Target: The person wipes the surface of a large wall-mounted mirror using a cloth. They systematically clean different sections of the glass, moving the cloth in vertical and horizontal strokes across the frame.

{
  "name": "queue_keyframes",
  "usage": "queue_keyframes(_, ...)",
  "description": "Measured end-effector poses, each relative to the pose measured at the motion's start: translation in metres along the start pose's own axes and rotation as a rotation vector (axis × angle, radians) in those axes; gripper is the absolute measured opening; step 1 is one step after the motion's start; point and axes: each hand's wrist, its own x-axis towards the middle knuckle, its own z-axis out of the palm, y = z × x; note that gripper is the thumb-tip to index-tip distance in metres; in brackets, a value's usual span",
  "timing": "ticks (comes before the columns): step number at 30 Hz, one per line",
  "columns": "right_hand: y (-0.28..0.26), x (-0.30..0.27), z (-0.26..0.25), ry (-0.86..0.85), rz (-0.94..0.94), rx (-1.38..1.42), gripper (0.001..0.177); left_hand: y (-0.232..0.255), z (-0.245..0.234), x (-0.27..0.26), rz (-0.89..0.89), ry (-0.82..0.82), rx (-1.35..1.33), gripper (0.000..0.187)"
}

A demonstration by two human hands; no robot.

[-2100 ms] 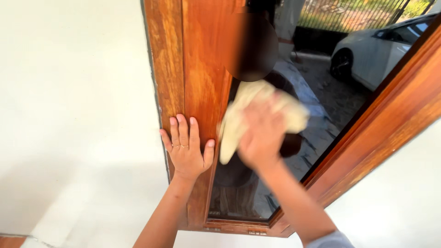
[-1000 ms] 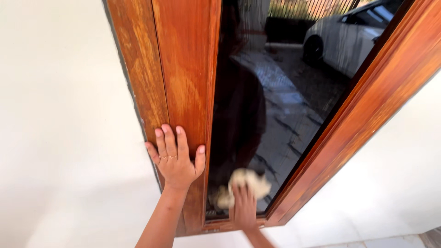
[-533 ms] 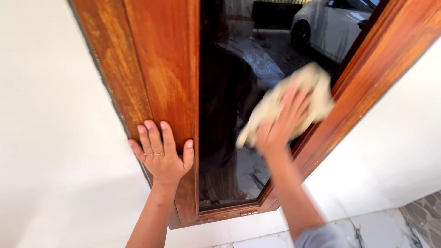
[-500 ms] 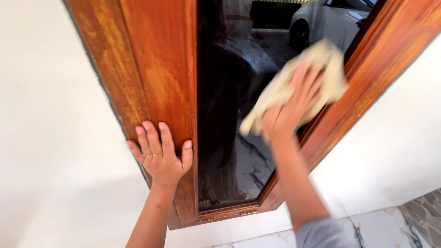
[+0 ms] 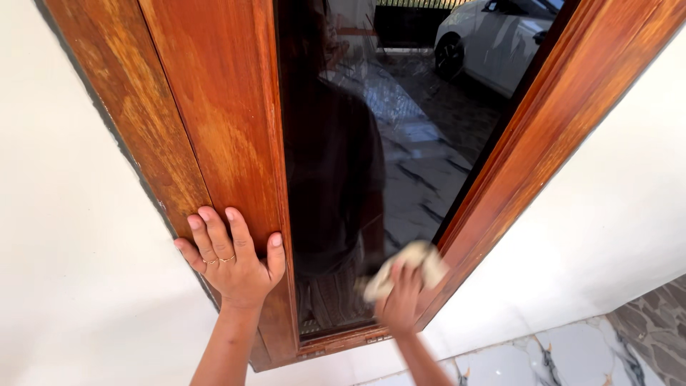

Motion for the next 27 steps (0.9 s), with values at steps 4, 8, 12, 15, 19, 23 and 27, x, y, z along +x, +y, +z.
queue_keyframes(4,0.036,-0.123,0.040,-0.308,0.124,-0.032,0.067,0.002,-0.001,-0.001,-0.011,-0.016,0.002,0.072)
queue_keyframes(8,0.036,-0.107,0.051,-0.199,0.063,0.065,0.069,0.002,-0.005,0.002,-0.013,-0.006,-0.002,0.073)
queue_keyframes(12,0.012,0.050,0.021,0.171,-0.059,0.049,0.082,0.004,-0.006,0.004,-0.013,-0.008,-0.011,0.072)
queue_keyframes(15,-0.026,0.204,-0.043,0.384,-0.113,0.074,0.074,0.003,-0.006,0.004,-0.006,0.006,-0.010,0.071)
queue_keyframes(19,-0.100,0.341,-0.113,0.470,-0.087,0.036,0.067,0.004,-0.009,0.005,-0.006,0.002,-0.007,0.071)
queue_keyframes(23,-0.133,0.308,-0.094,0.444,-0.219,0.137,0.073,0.004,-0.008,0.008,-0.016,0.009,-0.018,0.070)
queue_keyframes(27,-0.120,0.140,-0.025,-0.057,-0.286,0.188,0.076,0.005,-0.007,0.008,-0.028,0.007,-0.015,0.070)
